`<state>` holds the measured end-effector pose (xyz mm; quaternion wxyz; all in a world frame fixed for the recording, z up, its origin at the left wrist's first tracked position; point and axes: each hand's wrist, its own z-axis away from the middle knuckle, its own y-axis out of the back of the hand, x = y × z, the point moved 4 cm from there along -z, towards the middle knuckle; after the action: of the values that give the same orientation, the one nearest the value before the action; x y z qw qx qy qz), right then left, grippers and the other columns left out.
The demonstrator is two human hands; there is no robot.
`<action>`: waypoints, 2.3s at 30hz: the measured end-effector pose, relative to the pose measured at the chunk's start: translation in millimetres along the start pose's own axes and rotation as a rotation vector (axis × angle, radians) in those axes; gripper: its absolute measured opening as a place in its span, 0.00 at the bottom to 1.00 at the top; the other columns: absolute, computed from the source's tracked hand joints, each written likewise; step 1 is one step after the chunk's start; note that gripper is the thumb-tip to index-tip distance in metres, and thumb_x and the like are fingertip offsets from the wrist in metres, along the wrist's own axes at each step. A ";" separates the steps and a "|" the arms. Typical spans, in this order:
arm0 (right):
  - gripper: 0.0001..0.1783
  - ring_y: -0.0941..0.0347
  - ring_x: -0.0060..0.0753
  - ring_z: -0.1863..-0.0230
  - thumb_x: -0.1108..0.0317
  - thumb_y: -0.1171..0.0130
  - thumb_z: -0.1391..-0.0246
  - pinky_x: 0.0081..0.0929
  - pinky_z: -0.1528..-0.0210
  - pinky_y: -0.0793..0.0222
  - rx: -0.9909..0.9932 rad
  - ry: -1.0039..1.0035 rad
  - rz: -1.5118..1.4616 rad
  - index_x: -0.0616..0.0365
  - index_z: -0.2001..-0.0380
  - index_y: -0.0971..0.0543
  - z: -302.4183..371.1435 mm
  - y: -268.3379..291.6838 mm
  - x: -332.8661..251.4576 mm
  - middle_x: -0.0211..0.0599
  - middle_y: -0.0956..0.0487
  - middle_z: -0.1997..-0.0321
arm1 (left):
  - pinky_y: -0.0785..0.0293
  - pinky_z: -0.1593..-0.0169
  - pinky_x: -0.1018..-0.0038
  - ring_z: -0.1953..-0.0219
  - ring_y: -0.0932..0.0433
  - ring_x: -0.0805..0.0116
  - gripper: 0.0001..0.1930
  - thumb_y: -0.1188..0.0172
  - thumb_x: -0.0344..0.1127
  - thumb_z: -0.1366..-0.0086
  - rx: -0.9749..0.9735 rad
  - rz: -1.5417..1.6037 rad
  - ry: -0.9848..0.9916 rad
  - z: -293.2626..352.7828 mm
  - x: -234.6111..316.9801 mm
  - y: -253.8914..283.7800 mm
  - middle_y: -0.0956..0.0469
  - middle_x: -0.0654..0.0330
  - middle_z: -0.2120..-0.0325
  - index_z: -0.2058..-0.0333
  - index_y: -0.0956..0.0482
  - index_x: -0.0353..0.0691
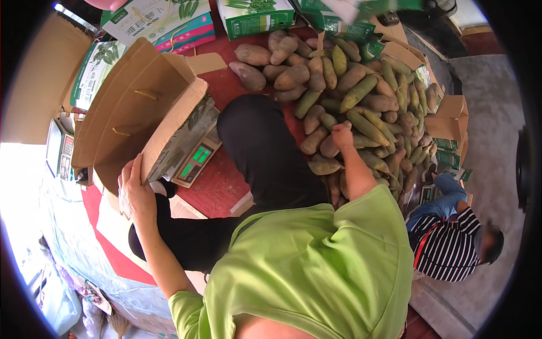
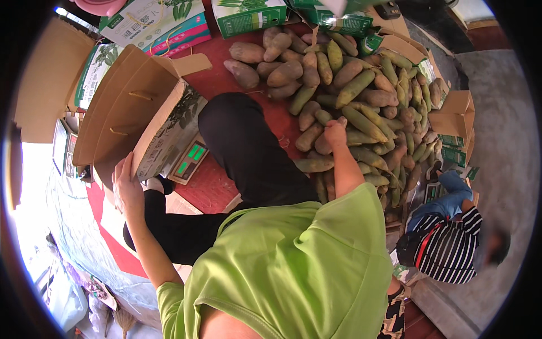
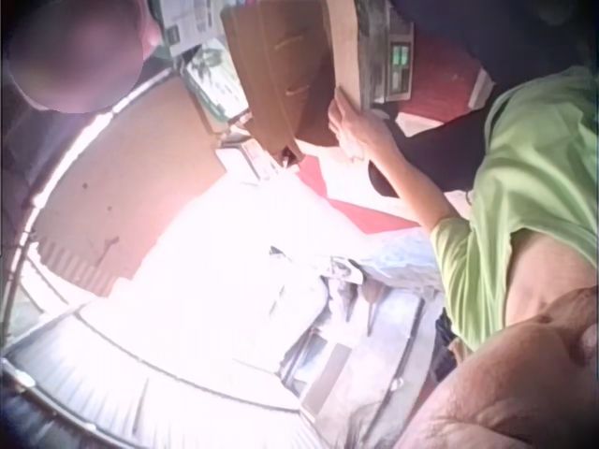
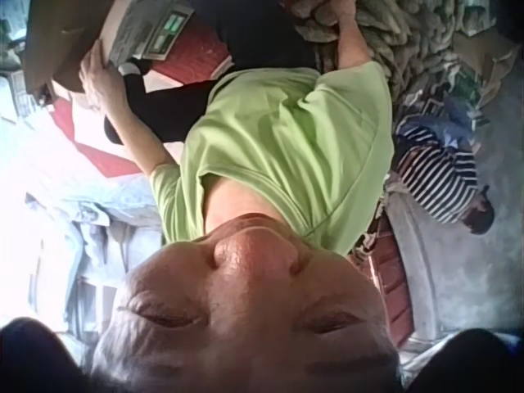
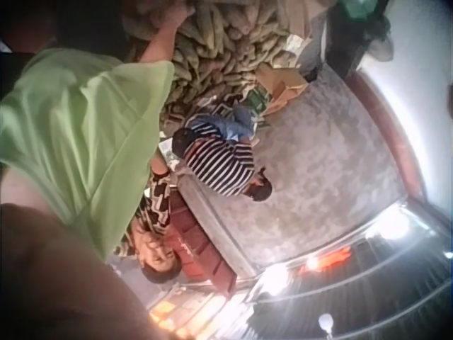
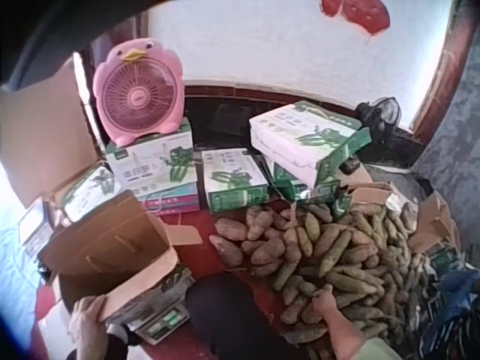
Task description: The recorder is sorting, weighing, and packing produce into boxes.
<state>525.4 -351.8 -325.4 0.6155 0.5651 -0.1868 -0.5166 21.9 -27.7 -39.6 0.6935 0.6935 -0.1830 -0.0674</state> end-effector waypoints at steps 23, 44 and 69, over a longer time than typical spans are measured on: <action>0.36 0.43 0.46 0.36 0.59 0.35 0.51 0.55 0.42 0.39 -0.085 -0.587 0.534 0.40 0.40 0.39 11.0 128.3 25.4 0.39 0.38 0.36 | 0.39 0.41 0.62 0.44 0.33 0.56 0.33 0.51 0.17 0.52 0.071 -0.043 0.024 -6.3 -0.3 1.0 0.30 0.60 0.48 0.45 0.29 0.46; 0.26 0.26 0.33 0.67 0.55 0.32 0.56 0.31 0.68 0.32 -0.116 -0.644 -0.933 0.62 0.58 0.23 36.9 57.1 -7.8 0.37 0.23 0.65 | 0.34 0.44 0.65 0.47 0.30 0.59 0.23 0.52 0.25 0.43 0.108 -0.040 -0.009 -1.7 -8.2 4.1 0.26 0.60 0.51 0.49 0.25 0.48; 0.21 0.21 0.33 0.55 0.56 0.30 0.69 0.32 0.58 0.26 -0.518 1.303 0.663 0.47 0.66 0.15 186.7 42.5 -617.2 0.33 0.17 0.60 | 0.29 0.50 0.64 0.51 0.25 0.59 0.22 0.51 0.26 0.42 -0.103 -0.056 0.012 8.9 -2.9 10.3 0.23 0.61 0.54 0.48 0.27 0.48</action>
<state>146.8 69.8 -14.8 0.8363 0.5073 0.1802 0.1040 14.4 -34.7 -30.1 0.7272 0.6622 -0.1555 -0.0919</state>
